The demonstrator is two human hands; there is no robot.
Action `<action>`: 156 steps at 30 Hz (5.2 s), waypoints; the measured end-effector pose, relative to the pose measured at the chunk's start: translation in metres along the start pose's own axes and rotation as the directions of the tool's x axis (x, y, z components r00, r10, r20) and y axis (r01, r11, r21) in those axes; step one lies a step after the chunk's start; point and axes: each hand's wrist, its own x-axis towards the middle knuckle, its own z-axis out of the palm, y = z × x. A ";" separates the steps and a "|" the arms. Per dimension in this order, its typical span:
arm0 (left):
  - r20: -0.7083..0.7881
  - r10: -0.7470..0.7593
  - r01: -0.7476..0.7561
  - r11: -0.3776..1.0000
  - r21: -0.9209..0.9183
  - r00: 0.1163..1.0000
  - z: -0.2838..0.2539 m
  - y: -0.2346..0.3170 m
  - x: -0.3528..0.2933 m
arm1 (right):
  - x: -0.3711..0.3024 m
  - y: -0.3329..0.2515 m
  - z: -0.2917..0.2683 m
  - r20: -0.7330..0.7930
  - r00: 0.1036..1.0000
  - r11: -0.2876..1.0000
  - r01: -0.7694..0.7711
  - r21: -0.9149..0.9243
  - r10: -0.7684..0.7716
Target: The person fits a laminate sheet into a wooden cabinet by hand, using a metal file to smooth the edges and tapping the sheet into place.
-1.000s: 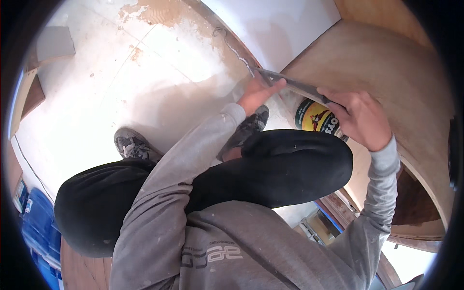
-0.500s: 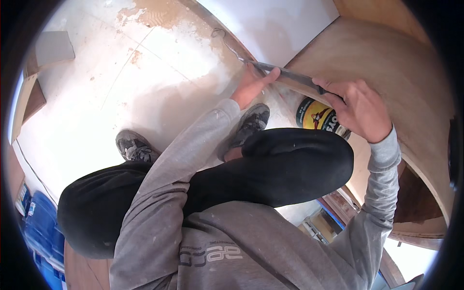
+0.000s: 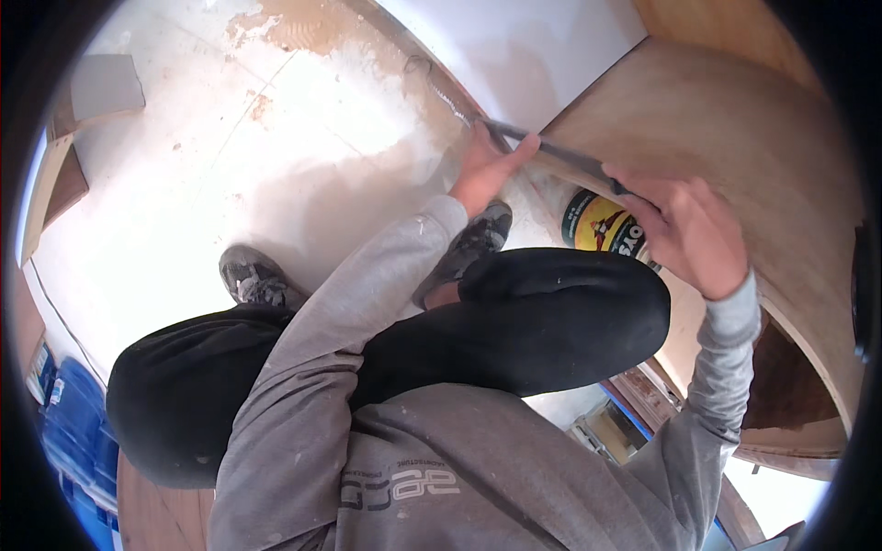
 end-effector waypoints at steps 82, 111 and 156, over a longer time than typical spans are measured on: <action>-0.033 0.074 -0.075 0.997 -0.024 0.997 -0.020 0.013 0.022 | 0.013 0.000 -0.002 -0.238 0.964 0.992 0.112 -0.053 -0.121; -0.082 0.063 -0.043 0.974 0.221 0.995 -0.031 0.022 0.018 | 0.014 -0.015 -0.013 -0.195 0.979 0.997 0.070 0.030 -0.063; -0.096 0.134 -0.098 0.945 0.313 0.986 -0.051 0.027 0.029 | 0.027 -0.027 -0.012 -0.259 0.959 0.992 0.122 0.017 -0.114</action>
